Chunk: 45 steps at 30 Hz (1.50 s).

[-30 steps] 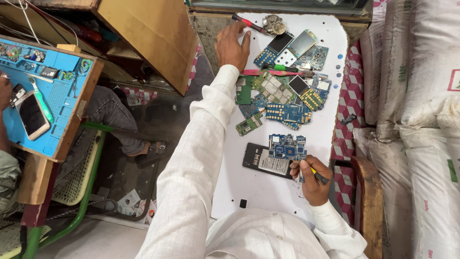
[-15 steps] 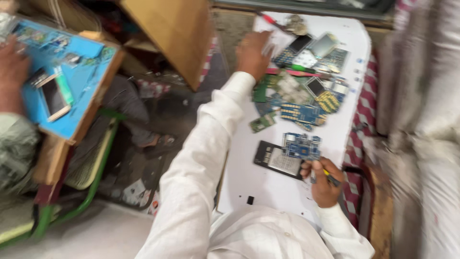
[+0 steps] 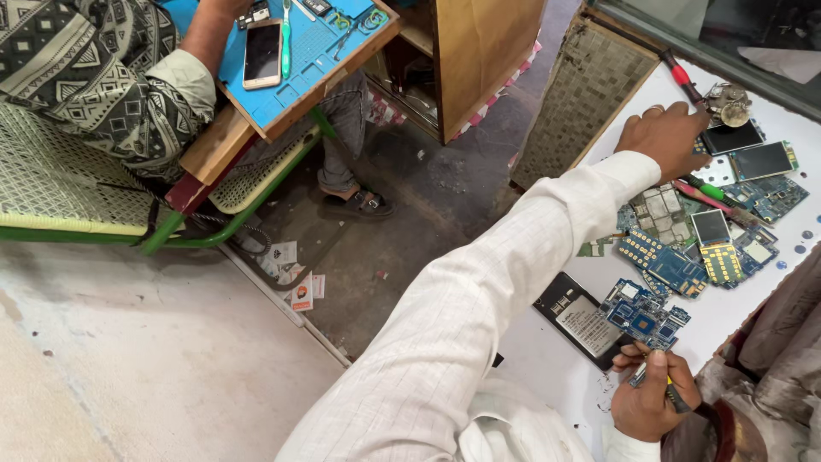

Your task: The person sits in a chair with a phone on their lap and uses a screwdriver to unscrew and open the phone's back cover, removes the battery, then works on a small internal circuit board and a larger mainboard, prying and unscrewing components over a table covered with other phone boards.

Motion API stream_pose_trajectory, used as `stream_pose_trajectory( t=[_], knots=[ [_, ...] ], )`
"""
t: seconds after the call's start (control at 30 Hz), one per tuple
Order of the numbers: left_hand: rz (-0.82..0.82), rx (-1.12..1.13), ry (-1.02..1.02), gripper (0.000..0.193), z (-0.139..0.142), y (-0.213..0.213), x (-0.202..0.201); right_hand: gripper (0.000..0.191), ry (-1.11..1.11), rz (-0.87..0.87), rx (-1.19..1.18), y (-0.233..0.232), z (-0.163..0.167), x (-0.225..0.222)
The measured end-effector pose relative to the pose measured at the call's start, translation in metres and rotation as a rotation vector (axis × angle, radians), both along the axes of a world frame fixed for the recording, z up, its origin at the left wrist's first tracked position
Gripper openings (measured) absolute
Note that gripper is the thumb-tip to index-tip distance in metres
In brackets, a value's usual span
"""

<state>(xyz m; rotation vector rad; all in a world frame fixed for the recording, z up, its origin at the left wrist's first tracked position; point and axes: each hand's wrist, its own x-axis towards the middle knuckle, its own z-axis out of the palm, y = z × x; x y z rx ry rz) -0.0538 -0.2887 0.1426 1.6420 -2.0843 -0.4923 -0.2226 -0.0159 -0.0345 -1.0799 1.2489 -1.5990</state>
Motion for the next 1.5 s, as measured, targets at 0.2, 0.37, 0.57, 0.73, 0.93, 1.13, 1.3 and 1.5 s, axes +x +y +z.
stream_pose_trajectory(
  t=[0.2, 0.37, 0.57, 0.73, 0.93, 1.13, 1.3, 1.5],
  knots=[
    [-0.052, -0.021, -0.106, 0.043, 0.004, -0.007, 0.004, 0.028, -0.006, -0.004, -0.002, 0.000, -0.002, -0.004],
    [-0.007, -0.089, -0.080, 0.042, -0.002, -0.014, 0.009, 0.028, -0.002, -0.018, -0.011, 0.001, -0.003, -0.001],
    [0.009, -0.253, -0.001, 0.037, -0.020, -0.015, 0.013, 0.028, -0.017, 0.000, 0.002, -0.001, -0.005, -0.004],
    [-0.162, -0.429, 0.379, 0.039, -0.055, 0.014, 0.019, 0.032, 0.014, -0.031, 0.034, 0.000, -0.010, -0.008],
    [-0.245, -0.012, 0.740, 0.047, -0.103, 0.139, 0.048, 0.032, -0.033, -0.023, 0.033, 0.007, -0.014, -0.007],
    [-0.261, 0.346, 1.029, 0.054, -0.131, 0.217, 0.063, 0.032, 0.075, 0.074, 0.078, 0.016, -0.010, -0.005],
    [-0.266, 0.395, 1.134, 0.050, -0.151, 0.225, 0.068, 0.032, 0.209, 0.197, 0.154, 0.015, -0.003, -0.008],
    [-0.266, 0.308, 1.076, 0.049, -0.163, 0.226, 0.066, 0.030, 0.121, 0.072, 0.061, 0.018, -0.012, 0.008]
  ],
)
